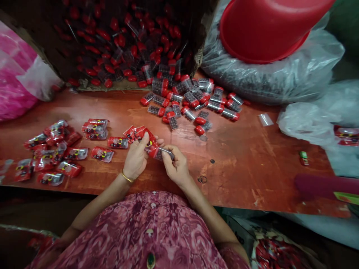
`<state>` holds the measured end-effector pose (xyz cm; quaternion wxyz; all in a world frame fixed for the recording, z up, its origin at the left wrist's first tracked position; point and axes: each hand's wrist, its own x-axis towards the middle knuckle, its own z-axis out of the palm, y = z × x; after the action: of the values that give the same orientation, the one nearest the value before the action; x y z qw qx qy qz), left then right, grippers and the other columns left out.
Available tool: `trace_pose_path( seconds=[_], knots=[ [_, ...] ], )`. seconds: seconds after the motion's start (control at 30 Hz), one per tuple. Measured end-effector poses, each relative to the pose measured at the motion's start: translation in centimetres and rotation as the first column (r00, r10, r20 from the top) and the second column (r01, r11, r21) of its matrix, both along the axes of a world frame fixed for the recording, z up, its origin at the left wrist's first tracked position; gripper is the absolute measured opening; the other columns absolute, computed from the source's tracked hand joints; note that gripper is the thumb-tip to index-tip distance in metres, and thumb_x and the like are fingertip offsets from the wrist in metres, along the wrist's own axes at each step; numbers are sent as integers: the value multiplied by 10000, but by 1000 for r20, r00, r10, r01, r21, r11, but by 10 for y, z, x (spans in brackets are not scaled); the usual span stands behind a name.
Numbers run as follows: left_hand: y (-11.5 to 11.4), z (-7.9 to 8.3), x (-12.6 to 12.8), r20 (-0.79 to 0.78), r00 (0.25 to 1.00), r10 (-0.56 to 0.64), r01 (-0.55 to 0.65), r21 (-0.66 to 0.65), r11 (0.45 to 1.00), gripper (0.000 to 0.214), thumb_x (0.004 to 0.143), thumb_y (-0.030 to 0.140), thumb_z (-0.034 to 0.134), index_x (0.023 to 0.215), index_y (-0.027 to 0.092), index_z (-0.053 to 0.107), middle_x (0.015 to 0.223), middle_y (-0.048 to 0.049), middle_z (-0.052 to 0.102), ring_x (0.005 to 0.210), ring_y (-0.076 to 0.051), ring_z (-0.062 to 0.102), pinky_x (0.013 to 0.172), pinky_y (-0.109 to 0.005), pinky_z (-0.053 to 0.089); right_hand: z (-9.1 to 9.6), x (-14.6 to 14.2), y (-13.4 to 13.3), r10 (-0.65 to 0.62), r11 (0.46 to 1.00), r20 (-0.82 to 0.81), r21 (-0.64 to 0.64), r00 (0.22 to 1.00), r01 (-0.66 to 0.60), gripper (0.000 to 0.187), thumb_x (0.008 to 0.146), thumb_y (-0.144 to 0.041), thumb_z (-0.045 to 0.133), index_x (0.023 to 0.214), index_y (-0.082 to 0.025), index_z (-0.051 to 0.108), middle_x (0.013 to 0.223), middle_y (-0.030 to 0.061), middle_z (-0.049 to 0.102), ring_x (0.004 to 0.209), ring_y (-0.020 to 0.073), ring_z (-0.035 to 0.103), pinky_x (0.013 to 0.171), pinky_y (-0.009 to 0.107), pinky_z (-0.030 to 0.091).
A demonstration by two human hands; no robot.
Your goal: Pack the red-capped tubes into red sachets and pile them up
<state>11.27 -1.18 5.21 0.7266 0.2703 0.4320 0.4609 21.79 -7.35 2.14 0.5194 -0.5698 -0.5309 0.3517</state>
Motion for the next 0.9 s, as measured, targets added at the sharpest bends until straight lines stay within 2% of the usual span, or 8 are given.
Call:
trace_pose_path(
  seconds=[0.13,0.23,0.37,0.5,0.7,0.8,0.9],
  knots=[
    [-3,-3,-1,-5,999,-40,40,59,997,350,565,411,773,728,143,617,717,-14,678,758,-159,654,742,-268,494,0,0,0,-35,999,-73,-11,997,34,166,882,-334,437,841,-198,523,623,-45,478,494,78,428,482,212,359],
    [-6,-5,-1,2,999,-51,51,39,998,328,530,337,803,732,141,634,711,-4,676,709,-131,639,714,-238,479,-1,-3,0,-61,998,-142,-40,988,56,185,880,-365,443,845,-201,518,583,-58,467,461,75,431,454,205,357],
    [-11,-8,3,48,999,0,0,0,1000,331,521,339,808,742,148,653,718,-4,681,695,-112,623,697,-220,472,-4,-10,2,-102,994,-255,-62,961,89,198,872,-393,457,848,-205,515,582,-65,471,424,68,438,416,200,360],
    [-18,-10,8,30,1000,-11,10,41,999,299,571,385,778,697,148,647,622,18,636,583,-81,564,622,-201,454,-7,-14,4,-156,987,-334,-86,930,134,204,864,-407,473,857,-208,518,626,-61,481,415,59,436,402,199,366],
    [-19,-13,6,80,996,37,-41,44,998,396,679,527,651,579,149,590,497,41,529,453,-55,436,510,-192,389,-3,-10,8,-163,986,-313,-95,935,140,248,851,-450,480,865,-206,518,596,-58,470,418,66,419,397,204,347],
    [-16,-14,-1,4,1000,25,-25,105,994,371,693,481,660,552,145,589,480,54,495,452,-44,403,492,-179,357,-1,-7,9,-134,989,-272,-94,953,113,258,844,-459,488,848,-204,524,596,-52,470,435,71,419,409,209,346],
    [-13,-13,-6,-86,996,2,10,145,989,338,671,448,691,553,139,616,533,36,559,515,-55,468,560,-187,399,-3,-6,8,-101,991,-254,-108,962,76,256,851,-454,480,854,-202,526,591,-55,462,443,69,417,413,203,342]
  ],
)
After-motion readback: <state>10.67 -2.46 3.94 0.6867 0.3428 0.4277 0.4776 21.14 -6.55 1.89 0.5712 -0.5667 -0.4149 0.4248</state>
